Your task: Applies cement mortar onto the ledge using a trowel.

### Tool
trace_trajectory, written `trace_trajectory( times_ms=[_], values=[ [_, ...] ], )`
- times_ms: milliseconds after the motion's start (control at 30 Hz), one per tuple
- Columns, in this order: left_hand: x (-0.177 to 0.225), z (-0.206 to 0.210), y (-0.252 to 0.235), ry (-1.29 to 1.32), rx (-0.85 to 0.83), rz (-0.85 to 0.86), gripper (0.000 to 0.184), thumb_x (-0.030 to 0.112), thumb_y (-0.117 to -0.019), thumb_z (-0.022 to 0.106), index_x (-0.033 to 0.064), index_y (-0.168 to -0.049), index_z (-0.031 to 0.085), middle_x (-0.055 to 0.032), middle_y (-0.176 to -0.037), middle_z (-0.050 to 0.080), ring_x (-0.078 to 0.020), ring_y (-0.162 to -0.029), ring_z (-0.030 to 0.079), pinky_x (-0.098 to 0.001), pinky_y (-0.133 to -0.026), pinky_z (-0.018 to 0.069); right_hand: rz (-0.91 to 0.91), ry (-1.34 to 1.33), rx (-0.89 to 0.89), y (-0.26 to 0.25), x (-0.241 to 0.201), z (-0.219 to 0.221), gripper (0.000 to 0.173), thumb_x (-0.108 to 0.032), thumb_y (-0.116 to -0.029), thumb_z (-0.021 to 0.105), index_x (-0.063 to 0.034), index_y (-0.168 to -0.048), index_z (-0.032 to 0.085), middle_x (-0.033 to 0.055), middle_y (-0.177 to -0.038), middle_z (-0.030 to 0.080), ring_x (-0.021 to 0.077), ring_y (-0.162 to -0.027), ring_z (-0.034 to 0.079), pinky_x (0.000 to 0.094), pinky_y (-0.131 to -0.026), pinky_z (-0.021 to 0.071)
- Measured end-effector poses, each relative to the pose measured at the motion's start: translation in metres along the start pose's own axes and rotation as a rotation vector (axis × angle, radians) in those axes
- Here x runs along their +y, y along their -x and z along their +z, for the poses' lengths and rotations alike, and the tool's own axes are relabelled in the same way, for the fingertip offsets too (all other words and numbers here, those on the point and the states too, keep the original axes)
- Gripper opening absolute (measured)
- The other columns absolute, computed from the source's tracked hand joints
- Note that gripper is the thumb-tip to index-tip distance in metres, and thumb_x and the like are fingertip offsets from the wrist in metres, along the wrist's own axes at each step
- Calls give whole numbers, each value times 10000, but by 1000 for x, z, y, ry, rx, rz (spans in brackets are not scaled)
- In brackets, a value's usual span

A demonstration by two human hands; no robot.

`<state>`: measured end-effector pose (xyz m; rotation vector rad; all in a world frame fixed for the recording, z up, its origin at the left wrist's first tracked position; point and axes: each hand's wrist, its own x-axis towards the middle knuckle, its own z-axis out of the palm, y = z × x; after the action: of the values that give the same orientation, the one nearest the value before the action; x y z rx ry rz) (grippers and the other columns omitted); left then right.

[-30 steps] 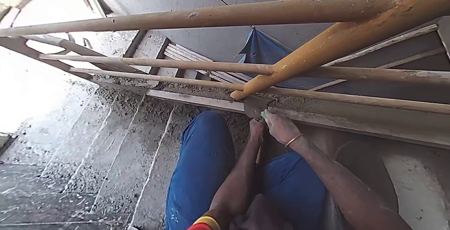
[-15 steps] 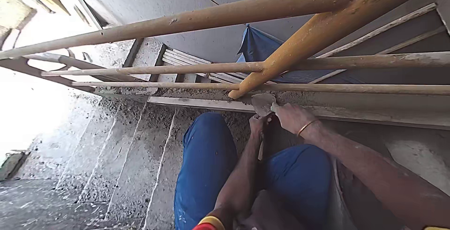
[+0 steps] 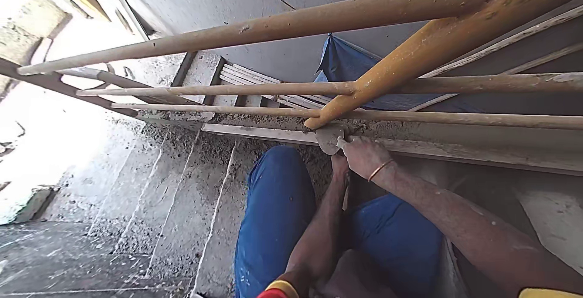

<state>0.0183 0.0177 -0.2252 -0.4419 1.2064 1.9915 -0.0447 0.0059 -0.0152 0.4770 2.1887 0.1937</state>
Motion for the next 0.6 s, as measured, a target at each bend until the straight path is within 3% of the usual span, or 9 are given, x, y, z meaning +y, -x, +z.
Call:
trace_trajectory(
  times_ms=[67, 100, 233, 333, 433, 533, 600],
  values=[
    [-12, 0, -6, 36, -21, -20, 170, 127, -947, 717, 9, -838, 664, -51, -676, 646, -104, -572, 599, -302, -573, 537, 29, -4, -36, -1, 7, -7, 491, -152, -1061, 457, -151, -1552, 439, 235, -1232, 669, 454, -1144, 656, 626, -874, 548],
    [-14, 1, -7, 65, -34, -35, 198, 139, -950, 718, 0, -821, 661, -55, -643, 635, -114, -530, 582, -302, -532, 528, 46, -6, -50, -1, 13, -9, 478, -158, -1060, 472, -154, -1537, 455, 230, -1212, 676, 446, -1134, 662, 628, -874, 549],
    [-19, 1, -14, 103, -64, -76, 135, 62, -927, 728, -58, -903, 671, -97, -675, 679, -121, -517, 604, -276, -502, 530, 124, 39, -83, 22, 37, -17, 482, -166, -1072, 464, -199, -1552, 441, 219, -1209, 677, 436, -1144, 658, 608, -881, 550],
    [-24, 0, -17, 118, -92, -96, 208, 112, -1003, 652, -68, -898, 646, -120, -726, 695, -124, -548, 613, -262, -508, 515, 191, 96, -69, 51, 67, -20, 472, -228, -1097, 442, -231, -1569, 426, 234, -1219, 659, 446, -1112, 659, 599, -874, 548],
    [-22, 2, -17, 161, -106, -112, 222, 112, -1019, 625, -82, -915, 650, -159, -800, 736, -147, -592, 661, -262, -528, 532, 203, 124, 27, 74, 87, -11, 497, -245, -1095, 441, -237, -1590, 406, 256, -1215, 645, 453, -1054, 668, 586, -837, 555],
    [-25, 2, -18, 141, -80, -104, 203, 96, -997, 657, -51, -858, 643, -119, -717, 703, -128, -550, 630, -263, -502, 523, 140, 68, 101, 77, 68, 3, 506, -202, -1094, 426, -243, -1598, 399, 264, -1225, 641, 455, -1013, 681, 579, -801, 566],
    [-22, 1, -10, 56, -40, 29, 141, 42, -950, 685, -33, -836, 649, -80, -662, 654, -107, -542, 600, -267, -510, 519, 72, 21, 109, 67, 39, 10, 519, -115, -1077, 422, -200, -1588, 409, 277, -1246, 629, 459, -1048, 675, 573, -810, 572]
  ],
)
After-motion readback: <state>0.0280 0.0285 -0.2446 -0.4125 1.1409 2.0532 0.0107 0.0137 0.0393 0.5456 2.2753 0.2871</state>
